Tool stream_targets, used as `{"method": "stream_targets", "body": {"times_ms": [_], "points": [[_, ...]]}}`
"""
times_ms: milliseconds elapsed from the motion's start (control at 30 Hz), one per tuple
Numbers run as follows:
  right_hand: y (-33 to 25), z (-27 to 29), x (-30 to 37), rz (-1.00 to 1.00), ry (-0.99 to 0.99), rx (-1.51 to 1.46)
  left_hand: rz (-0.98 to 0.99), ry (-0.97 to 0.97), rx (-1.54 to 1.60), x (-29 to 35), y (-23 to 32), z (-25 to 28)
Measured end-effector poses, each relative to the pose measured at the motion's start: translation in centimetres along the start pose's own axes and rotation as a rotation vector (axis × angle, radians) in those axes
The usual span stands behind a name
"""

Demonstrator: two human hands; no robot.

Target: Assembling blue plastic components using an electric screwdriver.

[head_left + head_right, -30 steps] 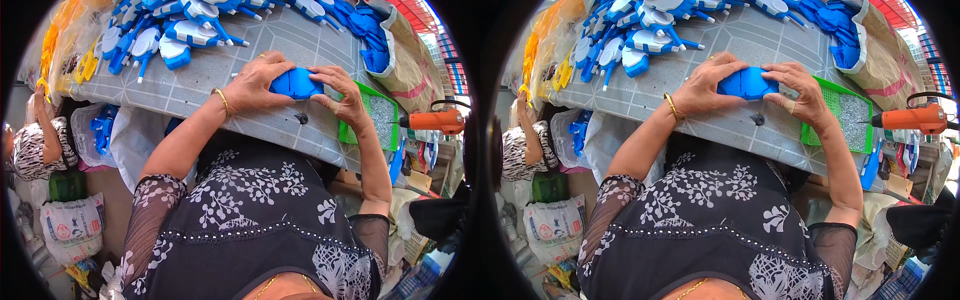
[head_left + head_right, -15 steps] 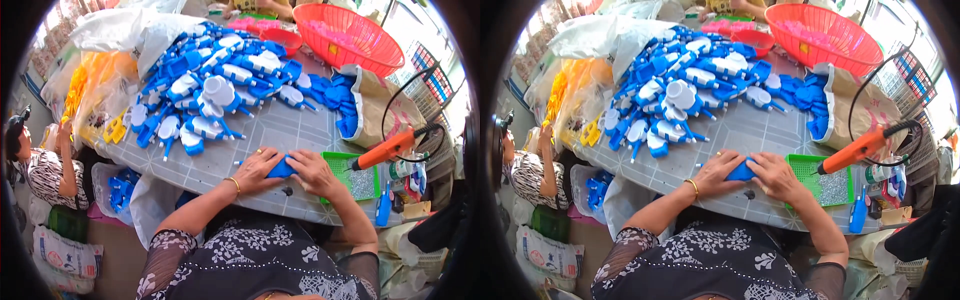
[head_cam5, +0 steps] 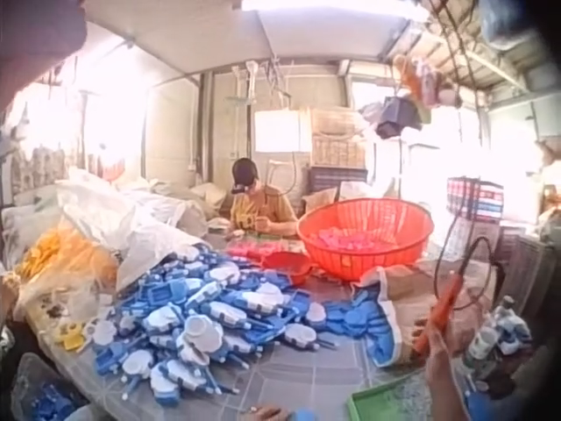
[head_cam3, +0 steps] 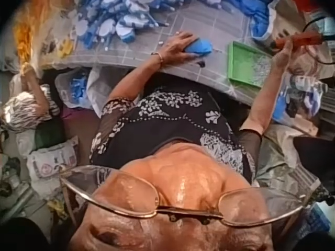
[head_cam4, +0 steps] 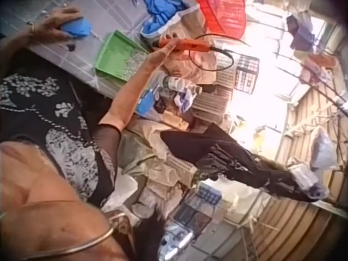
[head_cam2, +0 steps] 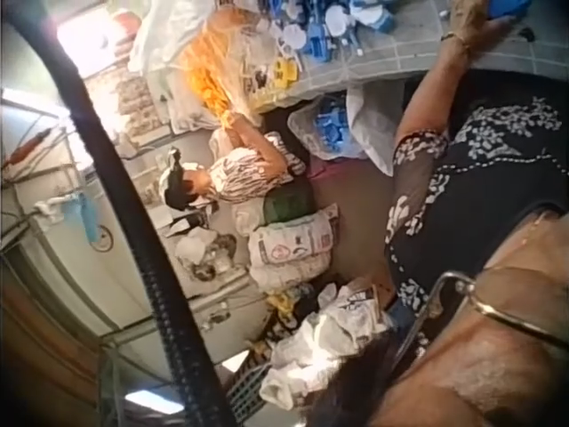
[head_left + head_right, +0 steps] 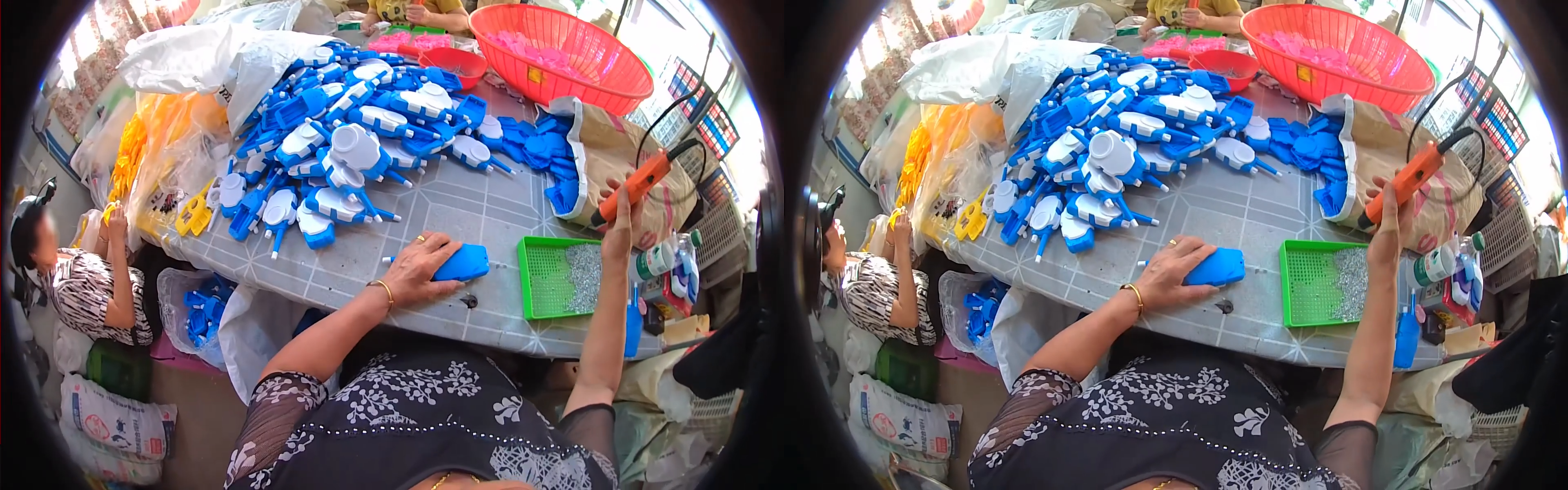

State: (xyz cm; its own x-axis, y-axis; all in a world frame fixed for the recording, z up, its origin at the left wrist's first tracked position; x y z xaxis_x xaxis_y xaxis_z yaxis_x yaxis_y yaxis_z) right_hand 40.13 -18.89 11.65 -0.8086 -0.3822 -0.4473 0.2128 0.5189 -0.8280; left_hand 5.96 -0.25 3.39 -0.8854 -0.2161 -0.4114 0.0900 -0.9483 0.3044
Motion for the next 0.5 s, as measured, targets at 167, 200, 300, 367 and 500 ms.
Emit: {"method": "stream_targets", "body": {"times_ms": [167, 200, 300, 367, 500], "points": [[-1.9, -0.9, -0.6, 0.061, -0.049, 0.115, -0.005, 0.111, 0.017, -0.2, 0.3, 0.5], [-1.9, -1.3, -0.4, -0.001, -0.036, 0.054, 0.003, 0.091, 0.011, -0.4, 0.4, 0.7], [-1.1, -4.6, 0.6, -0.015, -0.070, -0.115, 0.003, 0.073, -0.032, -0.5, 0.1, 0.7], [0.0, -5.4, 1.7, -0.016, -0.043, -0.143, 0.009, 0.052, -0.039, -0.6, -0.2, 0.5], [1.6, -5.2, 2.4, -0.020, -0.076, -0.114, -0.005, 0.036, -0.026, -1.0, 0.0, 0.0]]}}
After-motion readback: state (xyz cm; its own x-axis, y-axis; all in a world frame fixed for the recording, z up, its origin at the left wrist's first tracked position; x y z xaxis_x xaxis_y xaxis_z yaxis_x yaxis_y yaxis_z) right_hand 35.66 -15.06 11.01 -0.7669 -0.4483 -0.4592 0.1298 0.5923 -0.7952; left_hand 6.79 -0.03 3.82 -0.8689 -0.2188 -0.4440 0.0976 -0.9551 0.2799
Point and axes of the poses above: each hand's wrist, its own x-axis away from the middle knuckle, its own z-axis out of the back of the hand, y = z × x, the point moved 6 cm from there along -x, towards the middle knuckle, and after that the axes turned 14 degrees about -x, right-handed, at the moved point
